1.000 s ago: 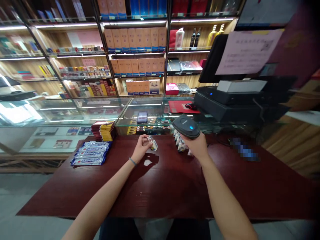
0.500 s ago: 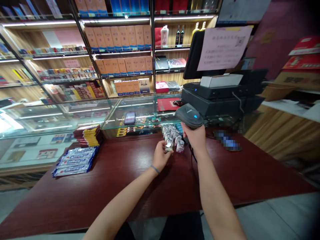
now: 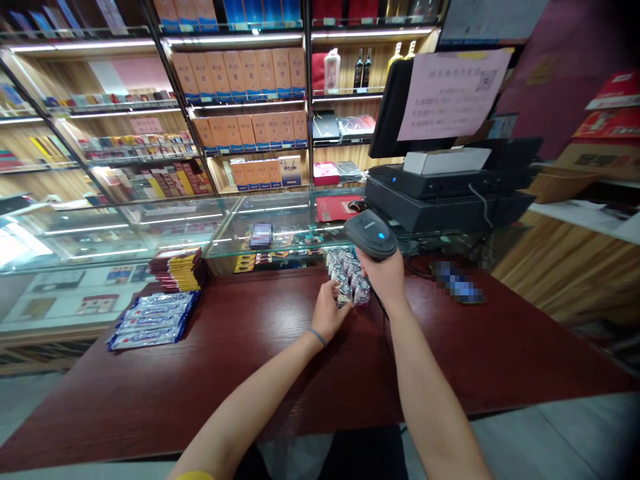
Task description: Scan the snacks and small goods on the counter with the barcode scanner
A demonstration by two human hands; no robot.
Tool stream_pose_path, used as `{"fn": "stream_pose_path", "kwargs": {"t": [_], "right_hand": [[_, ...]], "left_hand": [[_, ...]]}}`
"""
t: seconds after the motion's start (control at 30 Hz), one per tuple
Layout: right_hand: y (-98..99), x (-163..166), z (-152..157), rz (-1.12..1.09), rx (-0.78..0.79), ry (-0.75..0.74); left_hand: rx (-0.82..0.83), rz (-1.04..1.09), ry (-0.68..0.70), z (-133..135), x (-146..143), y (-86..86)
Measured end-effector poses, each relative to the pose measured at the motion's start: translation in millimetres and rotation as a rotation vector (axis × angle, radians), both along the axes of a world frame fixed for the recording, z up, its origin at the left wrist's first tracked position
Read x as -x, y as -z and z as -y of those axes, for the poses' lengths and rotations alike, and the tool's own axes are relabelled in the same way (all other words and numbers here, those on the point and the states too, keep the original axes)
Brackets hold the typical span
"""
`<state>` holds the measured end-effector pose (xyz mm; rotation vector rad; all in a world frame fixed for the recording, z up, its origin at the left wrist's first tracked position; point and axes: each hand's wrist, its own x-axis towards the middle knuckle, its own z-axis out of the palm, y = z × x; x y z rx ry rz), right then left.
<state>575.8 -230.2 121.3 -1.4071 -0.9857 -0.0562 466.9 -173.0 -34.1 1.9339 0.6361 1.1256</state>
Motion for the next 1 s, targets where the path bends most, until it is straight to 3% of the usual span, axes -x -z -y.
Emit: {"fn": "stream_pose_path", "kwargs": {"t": [0.13, 0.23, 0.47, 0.73, 0.87, 1.0], "right_hand": [[0.8, 13.7, -4.0, 0.044, 0.028, 0.075], [0.7, 27.5, -8.3, 0.098, 0.071, 0.086], [-0.1, 71.3, -25.4, 0.205, 0.049, -0.049], [5.5, 126.0, -48.9, 0.265, 0.116, -0.235], [18.1, 145.7, -53.7, 0.286, 0.235, -0.311], [31.4, 158.3, -56.5, 0.321, 0.325, -0.338]], "left_hand": [[0.041, 0.037, -0.005, -0.1, 7.4, -2.6], [0.002, 0.051, -0.027, -8.6, 31.2, -13.6], [-0.115, 0.135, -0.350, -65.9, 140.0, -42.3], [-0.406, -0.040, -0.763, -143.2, 274.1, -59.1], [-0.474, -0.182, -0.889, -172.2, 319.4, -66.2], [-0.465, -0.255, -0.908, -188.5, 344.3, -66.8]]}}
